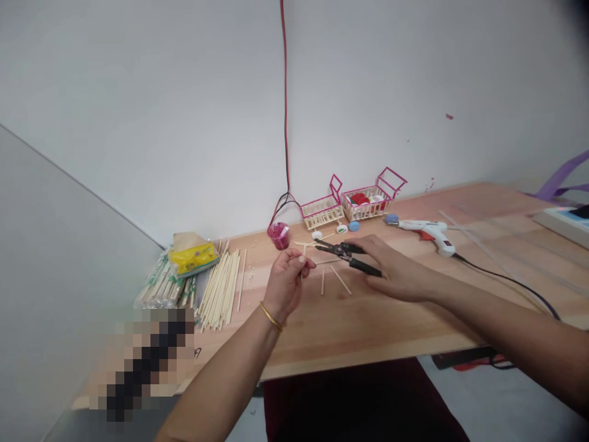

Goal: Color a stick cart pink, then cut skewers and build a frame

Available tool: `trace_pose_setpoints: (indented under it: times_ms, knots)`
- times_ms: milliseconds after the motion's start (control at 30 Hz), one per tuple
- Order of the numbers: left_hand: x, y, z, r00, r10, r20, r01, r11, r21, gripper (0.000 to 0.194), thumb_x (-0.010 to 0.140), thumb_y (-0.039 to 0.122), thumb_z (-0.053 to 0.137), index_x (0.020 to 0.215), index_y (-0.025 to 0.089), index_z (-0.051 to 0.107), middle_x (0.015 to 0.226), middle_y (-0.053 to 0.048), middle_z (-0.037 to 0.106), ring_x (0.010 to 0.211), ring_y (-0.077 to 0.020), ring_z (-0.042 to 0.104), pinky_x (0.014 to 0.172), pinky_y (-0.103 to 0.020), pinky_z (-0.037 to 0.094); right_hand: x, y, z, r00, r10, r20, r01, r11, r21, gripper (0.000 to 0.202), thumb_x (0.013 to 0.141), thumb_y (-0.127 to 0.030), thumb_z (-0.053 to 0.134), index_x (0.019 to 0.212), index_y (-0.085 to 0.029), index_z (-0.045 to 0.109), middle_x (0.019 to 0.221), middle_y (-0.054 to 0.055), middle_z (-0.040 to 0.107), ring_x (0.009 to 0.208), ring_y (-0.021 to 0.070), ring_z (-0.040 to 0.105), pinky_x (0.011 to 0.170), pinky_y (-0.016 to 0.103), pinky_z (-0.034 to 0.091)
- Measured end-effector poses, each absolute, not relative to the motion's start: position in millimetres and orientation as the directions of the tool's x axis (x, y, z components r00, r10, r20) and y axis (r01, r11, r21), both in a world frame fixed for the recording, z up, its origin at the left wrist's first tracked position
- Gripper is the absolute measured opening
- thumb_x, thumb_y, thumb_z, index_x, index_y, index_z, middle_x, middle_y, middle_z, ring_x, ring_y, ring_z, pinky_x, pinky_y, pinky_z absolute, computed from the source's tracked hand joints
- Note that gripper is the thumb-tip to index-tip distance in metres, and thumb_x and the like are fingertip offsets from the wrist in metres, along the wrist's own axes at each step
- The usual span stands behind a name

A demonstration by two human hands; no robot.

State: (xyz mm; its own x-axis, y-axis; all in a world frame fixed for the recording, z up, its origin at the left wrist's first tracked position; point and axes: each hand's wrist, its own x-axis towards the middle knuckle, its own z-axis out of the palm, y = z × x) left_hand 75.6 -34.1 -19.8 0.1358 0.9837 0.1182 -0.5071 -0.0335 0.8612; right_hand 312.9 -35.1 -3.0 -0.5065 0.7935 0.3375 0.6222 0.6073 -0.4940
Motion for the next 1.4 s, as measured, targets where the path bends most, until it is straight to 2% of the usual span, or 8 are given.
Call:
trace_pose_setpoints:
  times_ms: [167, 333, 533, 833, 1200, 1333, 1400]
  knots:
    - [76, -35, -19, 0.180, 0.974, 0.139, -0.503, -0.030, 0.864, 0.026, 0.073, 0.024, 0.070, 0.083, 0.016, 0.047, 0.067, -0.002, 0.065, 0.057, -0.0079, 0.049, 0.058, -0.022, 0.031, 290, -36, -1, -0.561, 0.767, 0.310, 0.556, 0.627, -0.545, 0.073, 0.065, -0.014, 0.057, 0.135, -0.022, 0.038, 0.120, 0.011, 0.049, 0.116, 0.0280, 0.046, 0.100, 0.047, 0.039]
    - [78, -36, -19, 0.167, 0.977, 0.129, -0.512, -0.026, 0.859, 0.030, 0.069, 0.023, 0.074, 0.081, 0.016, 0.047, 0.069, 0.001, 0.061, 0.061, -0.0092, 0.055, 0.057, -0.021, 0.030, 279, -36, -1, -0.572, 0.760, 0.308, 0.560, 0.636, -0.531, 0.077, 0.063, -0.015, 0.061, 0.135, -0.022, 0.036, 0.122, 0.012, 0.045, 0.118, 0.0298, 0.042, 0.101, 0.049, 0.037]
    - [76, -36, -17, 0.160, 0.975, 0.154, -0.472, -0.062, 0.879, 0.029, 0.070, 0.026, 0.074, 0.079, 0.016, 0.049, 0.069, 0.002, 0.058, 0.060, -0.0078, 0.052, 0.057, -0.021, 0.031, 278, -38, 1, -0.561, 0.746, 0.360, 0.554, 0.661, -0.507, 0.079, 0.062, -0.015, 0.062, 0.135, -0.025, 0.035, 0.124, 0.013, 0.042, 0.121, 0.0321, 0.039, 0.101, 0.052, 0.036]
    - [77, -38, -18, 0.184, 0.966, 0.183, -0.381, -0.101, 0.919, 0.028, 0.072, 0.028, 0.074, 0.080, 0.016, 0.050, 0.069, 0.001, 0.061, 0.061, -0.0091, 0.055, 0.058, -0.021, 0.033, 280, -40, 2, -0.570, 0.739, 0.360, 0.545, 0.667, -0.508, 0.078, 0.062, -0.013, 0.061, 0.135, -0.023, 0.035, 0.125, 0.013, 0.041, 0.122, 0.0302, 0.037, 0.104, 0.049, 0.034]
    - [75, -37, -19, 0.172, 0.961, 0.216, -0.323, -0.152, 0.934, 0.024, 0.074, 0.028, 0.072, 0.080, 0.015, 0.052, 0.068, 0.001, 0.060, 0.059, -0.0079, 0.050, 0.057, -0.020, 0.034, 276, -34, -5, -0.590, 0.727, 0.350, 0.558, 0.681, -0.474, 0.078, 0.064, -0.016, 0.062, 0.137, -0.023, 0.037, 0.121, 0.013, 0.046, 0.114, 0.0304, 0.043, 0.098, 0.050, 0.038]
    - [75, -39, -22, 0.188, 0.964, 0.188, -0.327, -0.118, 0.937, 0.025, 0.074, 0.029, 0.072, 0.081, 0.015, 0.051, 0.067, -0.001, 0.063, 0.058, -0.0081, 0.051, 0.055, -0.020, 0.034, 276, -29, -10, -0.635, 0.697, 0.333, 0.525, 0.705, -0.476, 0.075, 0.065, -0.015, 0.060, 0.136, -0.022, 0.037, 0.118, 0.012, 0.051, 0.111, 0.0296, 0.046, 0.095, 0.048, 0.040]
    - [74, -39, -22, 0.232, 0.958, 0.171, -0.345, -0.084, 0.935, 0.025, 0.075, 0.027, 0.071, 0.087, 0.016, 0.052, 0.067, -0.001, 0.063, 0.058, -0.0083, 0.052, 0.055, -0.020, 0.036, 278, -28, -12, -0.645, 0.687, 0.334, 0.501, 0.711, -0.493, 0.074, 0.065, -0.015, 0.060, 0.135, -0.022, 0.038, 0.118, 0.012, 0.053, 0.110, 0.0298, 0.047, 0.094, 0.048, 0.040]
